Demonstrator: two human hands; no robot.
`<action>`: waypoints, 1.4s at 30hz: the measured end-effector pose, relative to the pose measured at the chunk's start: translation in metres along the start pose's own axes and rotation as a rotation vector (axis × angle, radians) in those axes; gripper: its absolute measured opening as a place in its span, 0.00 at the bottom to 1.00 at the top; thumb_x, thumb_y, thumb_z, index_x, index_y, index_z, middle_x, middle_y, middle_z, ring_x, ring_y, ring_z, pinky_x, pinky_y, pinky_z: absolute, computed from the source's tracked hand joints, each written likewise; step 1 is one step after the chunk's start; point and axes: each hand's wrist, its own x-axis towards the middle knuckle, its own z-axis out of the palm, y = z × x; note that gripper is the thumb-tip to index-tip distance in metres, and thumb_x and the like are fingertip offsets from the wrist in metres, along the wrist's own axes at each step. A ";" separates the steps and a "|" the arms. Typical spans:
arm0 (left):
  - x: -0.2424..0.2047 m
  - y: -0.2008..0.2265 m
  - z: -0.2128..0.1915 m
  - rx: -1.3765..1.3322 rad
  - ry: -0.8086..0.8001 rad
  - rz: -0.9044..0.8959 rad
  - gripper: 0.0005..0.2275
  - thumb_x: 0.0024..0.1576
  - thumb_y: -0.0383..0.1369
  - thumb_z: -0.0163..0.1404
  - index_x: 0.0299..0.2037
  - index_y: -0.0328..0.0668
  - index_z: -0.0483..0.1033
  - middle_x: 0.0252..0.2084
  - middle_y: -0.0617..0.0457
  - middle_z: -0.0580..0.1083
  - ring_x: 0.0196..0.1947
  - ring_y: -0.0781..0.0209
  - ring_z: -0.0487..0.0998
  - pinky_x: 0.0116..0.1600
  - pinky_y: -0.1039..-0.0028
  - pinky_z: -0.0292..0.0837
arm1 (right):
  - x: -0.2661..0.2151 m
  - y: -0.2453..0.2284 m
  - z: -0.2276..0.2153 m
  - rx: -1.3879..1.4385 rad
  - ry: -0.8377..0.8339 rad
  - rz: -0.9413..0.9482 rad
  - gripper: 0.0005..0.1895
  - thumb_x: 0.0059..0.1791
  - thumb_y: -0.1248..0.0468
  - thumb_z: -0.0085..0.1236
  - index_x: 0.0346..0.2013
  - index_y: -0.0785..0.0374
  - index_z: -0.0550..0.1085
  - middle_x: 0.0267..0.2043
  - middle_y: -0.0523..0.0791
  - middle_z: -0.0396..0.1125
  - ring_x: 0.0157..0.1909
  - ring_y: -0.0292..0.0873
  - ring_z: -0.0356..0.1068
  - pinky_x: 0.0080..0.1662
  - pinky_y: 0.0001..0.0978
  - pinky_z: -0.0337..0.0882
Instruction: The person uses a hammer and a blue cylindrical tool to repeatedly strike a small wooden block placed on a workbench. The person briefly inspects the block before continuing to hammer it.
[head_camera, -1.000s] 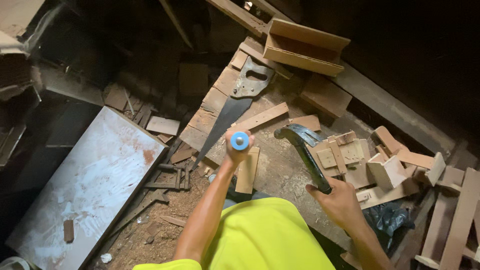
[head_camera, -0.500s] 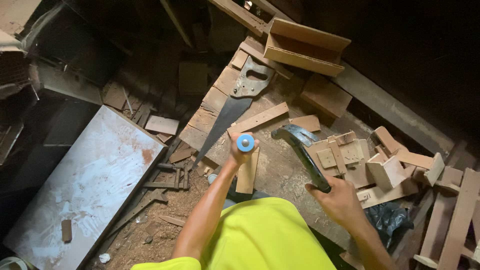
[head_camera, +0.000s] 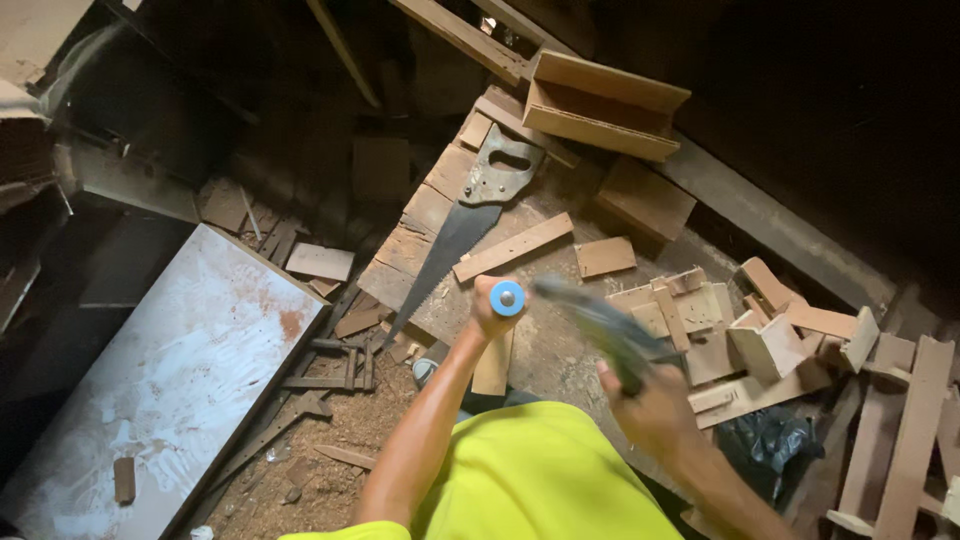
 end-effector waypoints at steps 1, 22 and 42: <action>0.000 -0.002 -0.002 -0.010 0.003 0.010 0.15 0.49 0.32 0.60 0.18 0.41 0.66 0.16 0.53 0.64 0.15 0.63 0.64 0.23 0.72 0.59 | 0.004 -0.003 -0.002 -0.129 -0.090 0.053 0.08 0.45 0.64 0.52 0.32 0.61 0.79 0.18 0.43 0.70 0.17 0.39 0.70 0.23 0.35 0.68; -0.012 -0.022 0.010 0.030 -0.046 0.100 0.08 0.45 0.30 0.60 0.22 0.42 0.71 0.21 0.48 0.71 0.20 0.52 0.72 0.29 0.67 0.68 | -0.021 0.001 -0.005 -0.038 0.081 -0.112 0.15 0.47 0.61 0.57 0.48 0.56 0.79 0.13 0.47 0.68 0.11 0.41 0.69 0.19 0.36 0.71; -0.014 -0.016 0.005 0.002 -0.028 0.048 0.05 0.46 0.29 0.56 0.23 0.41 0.72 0.21 0.49 0.68 0.20 0.56 0.70 0.28 0.71 0.66 | 0.008 0.024 0.017 -0.203 -0.098 0.181 0.20 0.41 0.64 0.63 0.47 0.60 0.75 0.23 0.53 0.72 0.22 0.47 0.71 0.30 0.41 0.71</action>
